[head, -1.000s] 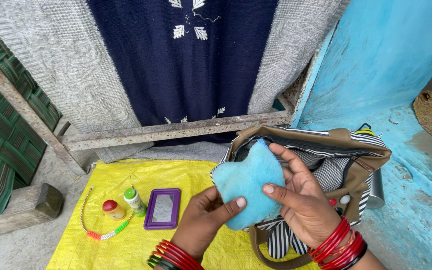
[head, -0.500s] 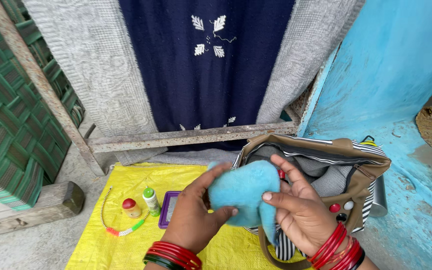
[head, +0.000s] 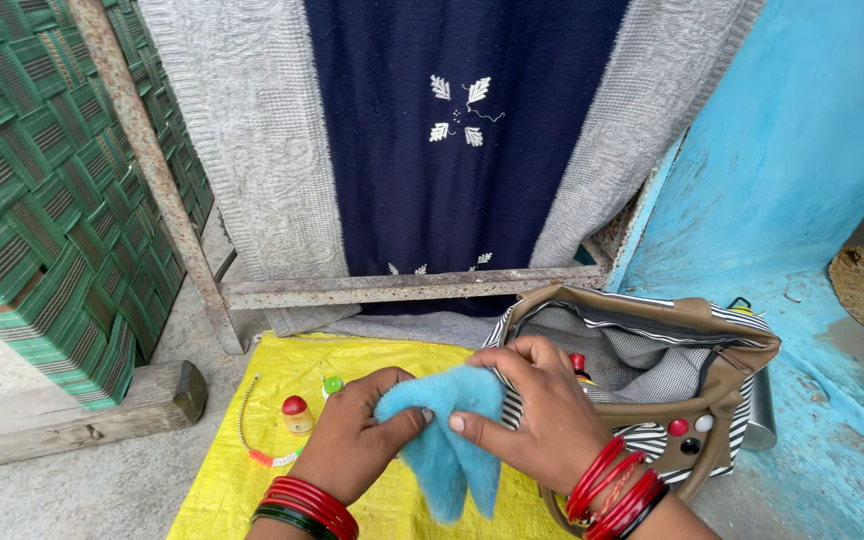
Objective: The person opens a striped handbag on a yellow mat and removes its contents one at a time, placing small bottles, a small box, a card, and a small case onto the mat beside the bag. They handle each item by hand and set it down on the mat.
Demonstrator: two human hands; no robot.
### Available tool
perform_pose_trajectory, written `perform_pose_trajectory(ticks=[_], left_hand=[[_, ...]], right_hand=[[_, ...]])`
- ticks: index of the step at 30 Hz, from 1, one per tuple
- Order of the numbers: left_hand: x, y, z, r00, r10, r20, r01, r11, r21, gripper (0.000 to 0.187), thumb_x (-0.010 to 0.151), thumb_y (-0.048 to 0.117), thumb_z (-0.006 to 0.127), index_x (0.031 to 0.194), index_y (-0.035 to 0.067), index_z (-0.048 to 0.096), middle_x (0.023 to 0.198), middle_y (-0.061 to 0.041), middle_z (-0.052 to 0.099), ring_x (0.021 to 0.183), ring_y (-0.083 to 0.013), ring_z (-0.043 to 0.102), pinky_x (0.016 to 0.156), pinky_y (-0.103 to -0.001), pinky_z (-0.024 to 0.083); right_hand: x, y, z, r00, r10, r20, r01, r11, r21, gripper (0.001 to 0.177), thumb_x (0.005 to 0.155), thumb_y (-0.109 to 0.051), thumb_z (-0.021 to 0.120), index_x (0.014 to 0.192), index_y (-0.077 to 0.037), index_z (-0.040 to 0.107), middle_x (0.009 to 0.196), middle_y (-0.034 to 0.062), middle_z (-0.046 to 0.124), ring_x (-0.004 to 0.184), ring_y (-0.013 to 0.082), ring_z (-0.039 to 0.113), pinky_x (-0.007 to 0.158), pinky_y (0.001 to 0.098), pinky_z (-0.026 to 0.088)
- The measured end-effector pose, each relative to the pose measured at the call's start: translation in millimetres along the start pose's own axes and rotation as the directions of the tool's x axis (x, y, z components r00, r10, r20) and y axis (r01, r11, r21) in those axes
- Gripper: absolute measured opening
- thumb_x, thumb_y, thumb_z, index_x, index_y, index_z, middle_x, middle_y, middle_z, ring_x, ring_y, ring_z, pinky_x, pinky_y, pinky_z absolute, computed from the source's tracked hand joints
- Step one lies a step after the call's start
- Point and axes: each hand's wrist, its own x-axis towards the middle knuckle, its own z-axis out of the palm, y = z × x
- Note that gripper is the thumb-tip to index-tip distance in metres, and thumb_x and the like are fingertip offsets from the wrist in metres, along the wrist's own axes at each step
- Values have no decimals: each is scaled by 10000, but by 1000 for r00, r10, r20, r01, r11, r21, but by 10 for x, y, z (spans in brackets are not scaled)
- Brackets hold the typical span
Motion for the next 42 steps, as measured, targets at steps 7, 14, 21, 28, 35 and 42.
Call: perform_pose_trajectory(ticks=[7, 14, 21, 28, 35, 42], left_hand=[[91, -260, -115, 974, 212, 79, -195, 963, -186, 364, 775, 137, 761, 1131, 94, 696, 864, -27, 723, 782, -91, 670, 704, -251, 561], [271, -446, -114, 931, 73, -357, -100, 993, -59, 530, 745, 306, 824, 1232, 151, 687, 974, -22, 676, 829, -171, 694, 750, -330, 593], [418, -762, -140, 877, -163, -453, 183, 983, 0, 498, 899, 500, 645, 1192, 105, 723, 1068, -98, 763, 959, -229, 722, 865, -363, 566], [610, -879, 131, 974, -184, -130, 84, 833, -546, 620, 935, 445, 689, 1269, -70, 603, 1097, -143, 738, 963, -191, 714, 879, -308, 549], [670, -872, -14, 967, -218, -129, -11, 474, -881, 423, 902, 257, 692, 1125, -103, 686, 914, -180, 760, 723, -234, 692, 681, -356, 569], [720, -808, -212, 856, -401, -326, 3, 635, -773, 501, 848, 230, 725, 1307, 59, 624, 1051, -143, 751, 896, -228, 710, 806, -350, 571]], right_hand=[[149, -181, 61, 905, -424, 28, 425, 905, -18, 935, 636, -648, 893, 1339, -107, 598, 1292, 210, 607, 1209, 366, 572, 979, 494, 479], [476, 17, 590, 907, 27, 420, -305, 731, 611, 440, 785, -209, 814, 1162, -1, 721, 983, 117, 806, 837, 172, 756, 784, 312, 607], [640, 125, 748, 861, 362, 358, -427, 128, 895, 417, 871, -119, 663, 1285, -74, 647, 1140, 124, 745, 989, 238, 742, 862, 426, 618], [642, -99, 857, 843, 198, 501, -500, -58, 864, 416, 900, -213, 655, 1282, -54, 611, 1152, 138, 717, 1029, 296, 723, 881, 493, 611], [663, -317, 1038, 798, 171, 578, -579, -49, 814, 479, 836, -287, 727, 1254, -80, 617, 1120, 122, 688, 1034, 276, 673, 845, 524, 594], [860, -334, 1217, 789, 290, 542, -580, 62, 812, 506, 801, -288, 711, 1268, -116, 620, 1149, 103, 697, 1065, 279, 666, 848, 536, 541]])
